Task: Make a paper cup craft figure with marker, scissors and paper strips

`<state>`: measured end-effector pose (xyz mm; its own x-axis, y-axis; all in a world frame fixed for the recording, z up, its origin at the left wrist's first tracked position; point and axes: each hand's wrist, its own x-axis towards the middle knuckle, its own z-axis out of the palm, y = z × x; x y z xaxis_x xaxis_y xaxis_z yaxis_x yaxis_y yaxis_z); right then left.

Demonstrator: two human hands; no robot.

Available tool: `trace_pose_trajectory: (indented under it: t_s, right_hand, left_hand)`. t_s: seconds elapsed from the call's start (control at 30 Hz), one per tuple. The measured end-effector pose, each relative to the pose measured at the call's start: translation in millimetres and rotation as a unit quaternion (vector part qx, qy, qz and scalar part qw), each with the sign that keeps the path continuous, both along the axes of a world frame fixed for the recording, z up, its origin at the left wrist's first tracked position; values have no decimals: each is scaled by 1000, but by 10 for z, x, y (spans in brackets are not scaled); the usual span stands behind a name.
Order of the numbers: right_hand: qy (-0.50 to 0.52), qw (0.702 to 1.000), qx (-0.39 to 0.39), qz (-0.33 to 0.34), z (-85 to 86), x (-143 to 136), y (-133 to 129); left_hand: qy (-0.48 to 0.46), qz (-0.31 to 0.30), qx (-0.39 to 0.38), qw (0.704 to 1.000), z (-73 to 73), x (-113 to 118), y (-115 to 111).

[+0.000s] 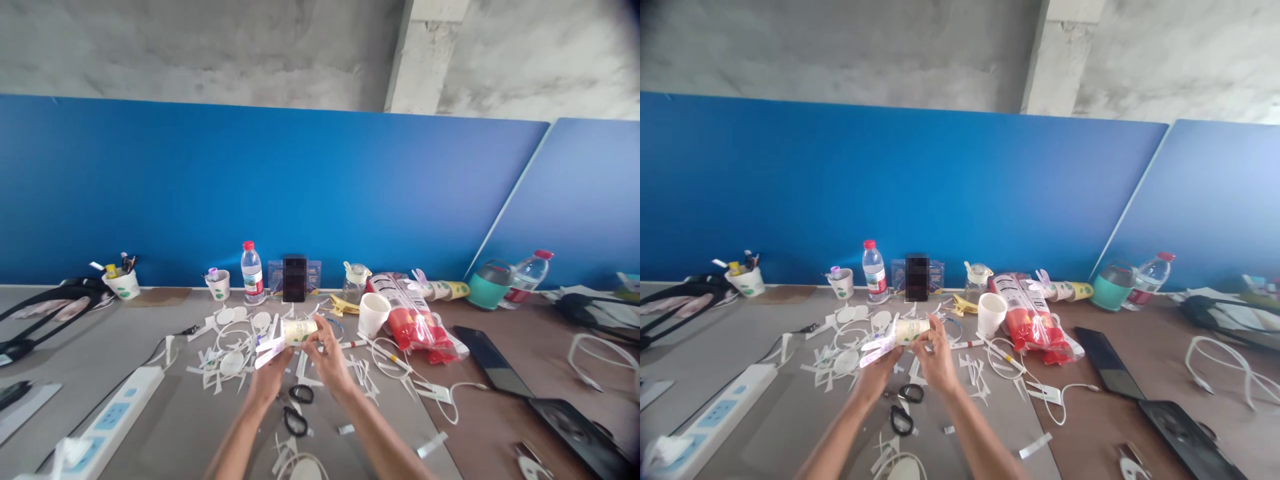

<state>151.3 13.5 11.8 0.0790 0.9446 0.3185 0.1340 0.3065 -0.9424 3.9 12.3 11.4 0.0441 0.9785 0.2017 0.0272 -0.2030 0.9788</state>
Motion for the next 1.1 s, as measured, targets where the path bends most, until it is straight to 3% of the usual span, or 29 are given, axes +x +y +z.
trace_pose_trajectory:
  t_s: [0.83,1.1]
  right_hand:
    - [-23,997,26,-76,-29,-72,-28]
    - [-42,995,30,-80,11,-96,-57]
  left_hand:
    - [40,0,-4,999,-13,-9,-24]
    - [-2,0,-19,1000,58,42,-90]
